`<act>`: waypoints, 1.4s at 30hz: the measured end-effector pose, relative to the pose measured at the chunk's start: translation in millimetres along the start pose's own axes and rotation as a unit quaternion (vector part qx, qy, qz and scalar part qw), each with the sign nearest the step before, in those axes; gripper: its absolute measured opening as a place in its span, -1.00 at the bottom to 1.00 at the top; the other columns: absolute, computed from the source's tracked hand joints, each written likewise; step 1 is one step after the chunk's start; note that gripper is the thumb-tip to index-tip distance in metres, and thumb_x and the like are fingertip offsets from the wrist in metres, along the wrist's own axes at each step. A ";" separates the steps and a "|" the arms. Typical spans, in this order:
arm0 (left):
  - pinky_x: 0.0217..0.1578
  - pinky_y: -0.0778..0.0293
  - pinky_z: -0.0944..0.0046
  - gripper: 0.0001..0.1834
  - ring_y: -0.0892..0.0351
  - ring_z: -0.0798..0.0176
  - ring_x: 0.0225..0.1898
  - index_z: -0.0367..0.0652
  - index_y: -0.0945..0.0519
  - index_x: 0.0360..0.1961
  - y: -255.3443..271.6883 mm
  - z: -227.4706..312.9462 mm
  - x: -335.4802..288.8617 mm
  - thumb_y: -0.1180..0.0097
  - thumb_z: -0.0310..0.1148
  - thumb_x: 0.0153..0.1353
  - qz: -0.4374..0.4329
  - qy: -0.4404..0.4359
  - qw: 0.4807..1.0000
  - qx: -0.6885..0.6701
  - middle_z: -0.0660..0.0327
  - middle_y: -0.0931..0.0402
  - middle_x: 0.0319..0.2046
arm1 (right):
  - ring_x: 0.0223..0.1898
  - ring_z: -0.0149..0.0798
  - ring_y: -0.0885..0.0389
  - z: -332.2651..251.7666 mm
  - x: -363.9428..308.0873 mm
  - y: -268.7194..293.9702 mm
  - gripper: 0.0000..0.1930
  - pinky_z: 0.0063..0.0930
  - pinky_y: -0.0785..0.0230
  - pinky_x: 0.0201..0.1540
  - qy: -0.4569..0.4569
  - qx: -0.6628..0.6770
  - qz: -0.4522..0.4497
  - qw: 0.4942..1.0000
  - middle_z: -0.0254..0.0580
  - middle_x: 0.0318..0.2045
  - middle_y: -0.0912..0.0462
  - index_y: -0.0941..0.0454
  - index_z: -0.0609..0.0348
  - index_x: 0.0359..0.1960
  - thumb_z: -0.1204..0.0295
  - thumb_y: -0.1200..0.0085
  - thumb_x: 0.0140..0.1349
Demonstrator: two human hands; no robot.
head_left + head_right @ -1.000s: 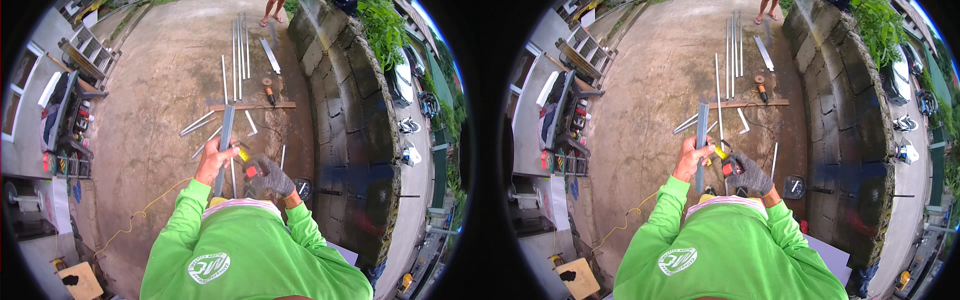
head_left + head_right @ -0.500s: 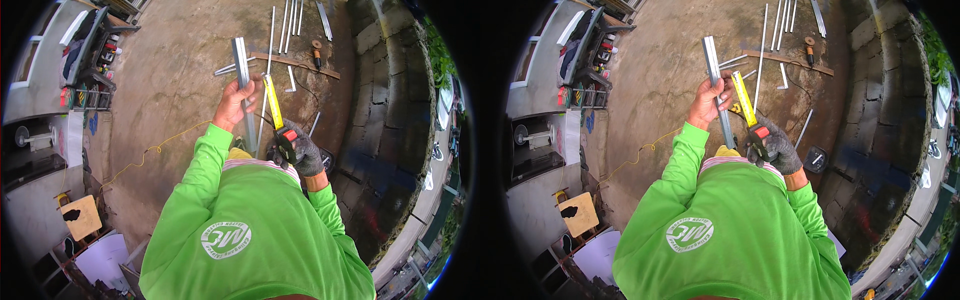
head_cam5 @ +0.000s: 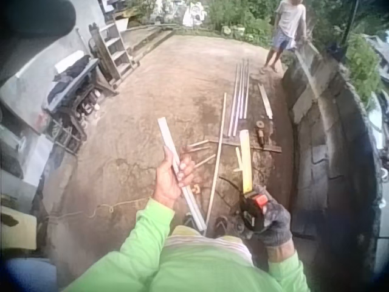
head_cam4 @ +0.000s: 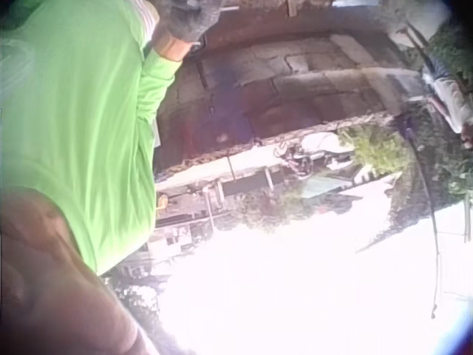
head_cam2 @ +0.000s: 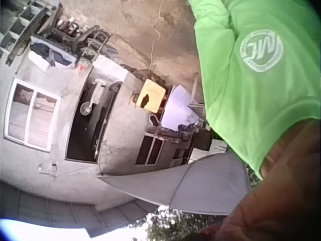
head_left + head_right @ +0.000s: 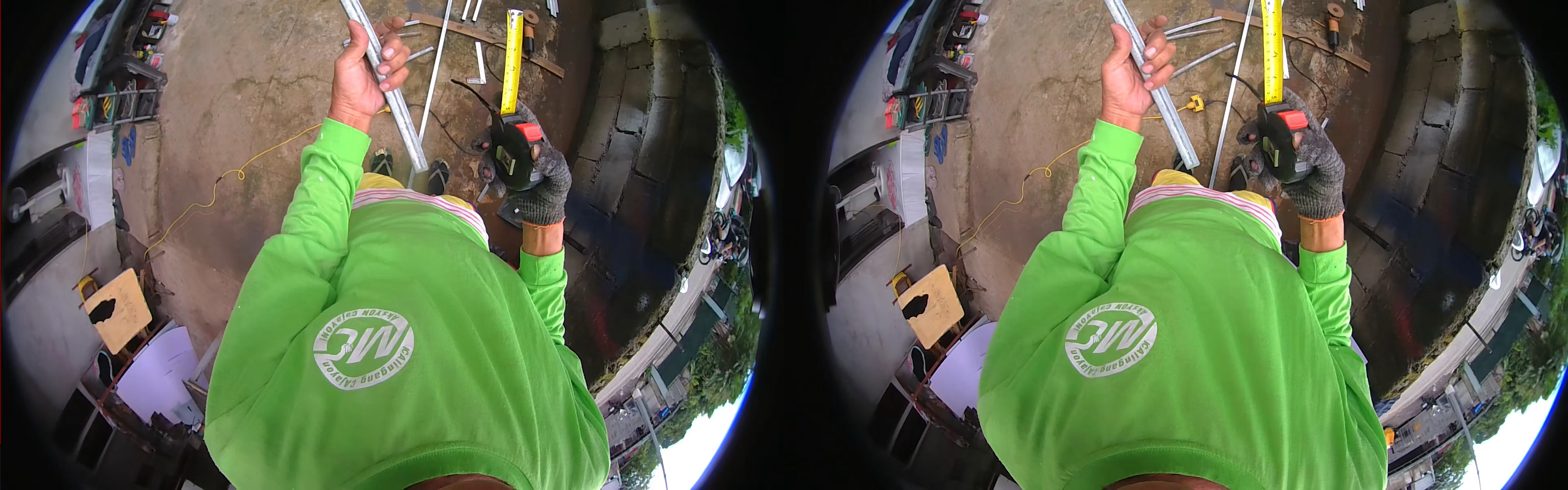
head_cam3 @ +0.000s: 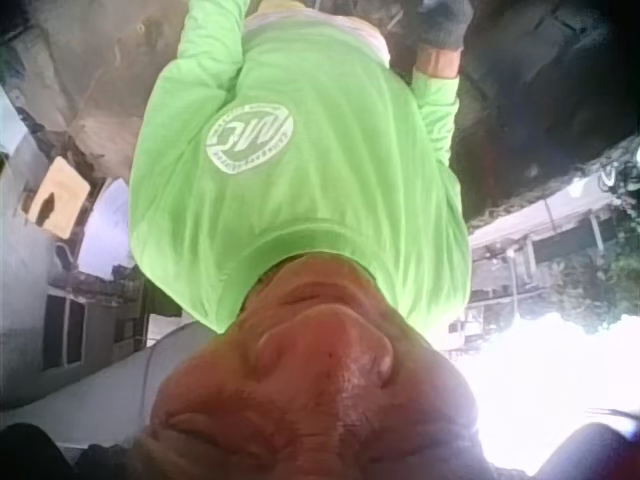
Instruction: Measuring and marking metal bars for fabrication using a tape measure and pencil.
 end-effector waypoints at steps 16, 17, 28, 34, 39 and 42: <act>-0.74 -0.13 0.47 -0.56 -0.16 0.45 -0.75 -0.14 -0.36 -0.49 42.2 41.7 -9.3 0.09 0.01 0.34 0.061 -0.049 0.992 -0.096 0.34 -0.21 -0.67 | -0.43 -0.02 -0.58 31.7 -31.0 20.9 -0.22 -0.26 -0.49 -0.49 -0.025 0.018 0.074 0.997 0.26 -0.13 -0.49 -0.18 0.30 0.24 0.15 -0.10 0.01; -0.69 -0.15 0.44 -0.49 -0.17 0.42 -0.64 -0.27 -0.39 -0.26 39.9 41.4 -8.9 0.11 0.08 0.32 0.045 -0.053 0.987 -0.148 0.31 -0.24 -0.58 | -0.42 -0.02 -0.58 31.0 -30.3 18.7 -0.22 -0.25 -0.49 -0.48 -0.023 0.012 0.076 0.997 0.24 -0.13 -0.49 -0.19 0.32 0.23 0.16 -0.11 -0.01; -0.26 -0.60 0.22 -0.56 -0.60 0.03 -0.24 -0.26 -0.30 0.20 58.9 35.3 -42.4 0.14 -0.30 0.36 0.290 0.046 0.930 0.222 -0.03 -0.45 -0.14 | -0.39 -0.06 -0.57 35.0 -21.1 21.0 -0.25 -0.14 -0.52 -0.34 -0.009 0.033 0.039 0.999 0.13 -0.11 -0.50 -0.24 0.36 0.15 0.20 -0.21 -0.06; -0.29 -0.63 0.17 -0.62 -0.64 0.15 -0.30 -0.16 -0.44 0.07 82.8 9.0 -92.4 0.09 -0.22 0.31 0.316 0.151 0.917 0.191 0.15 -0.49 -0.36 | -0.33 -0.13 -0.59 39.9 -20.6 17.5 -0.31 -0.14 -0.55 -0.34 -0.023 0.074 -0.001 0.997 0.01 -0.16 -0.53 -0.25 0.33 0.14 0.26 -0.13 -0.05; -0.28 -0.53 0.20 -0.46 -0.57 0.10 -0.18 -0.20 -0.38 0.18 85.5 -13.1 -134.9 0.16 -0.07 0.30 0.206 0.238 0.949 0.033 0.02 -0.54 -0.20 | -0.36 -0.17 -0.58 41.2 -21.0 17.2 -0.30 -0.19 -0.58 -0.37 -0.033 0.057 -0.025 0.998 -0.01 -0.17 -0.53 -0.24 0.27 0.16 0.19 -0.18 -0.01; -0.04 -0.56 0.07 -0.45 -0.52 -0.08 0.00 -0.33 -0.32 0.21 83.1 -29.2 -153.1 0.18 -0.18 0.30 0.171 0.161 0.965 -0.118 -0.12 -0.43 0.02 | -0.34 -0.17 -0.58 46.7 -18.5 26.3 -0.30 -0.20 -0.58 -0.35 -0.042 0.069 -0.019 0.997 -0.01 -0.17 -0.53 -0.24 0.27 0.17 0.20 -0.14 0.00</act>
Point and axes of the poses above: each hand's wrist, its own x-axis towards the middle knuckle, its own y-axis out of the back of the hand, z = x × y, the point moved 5 cm from there along x, towards the middle knuckle
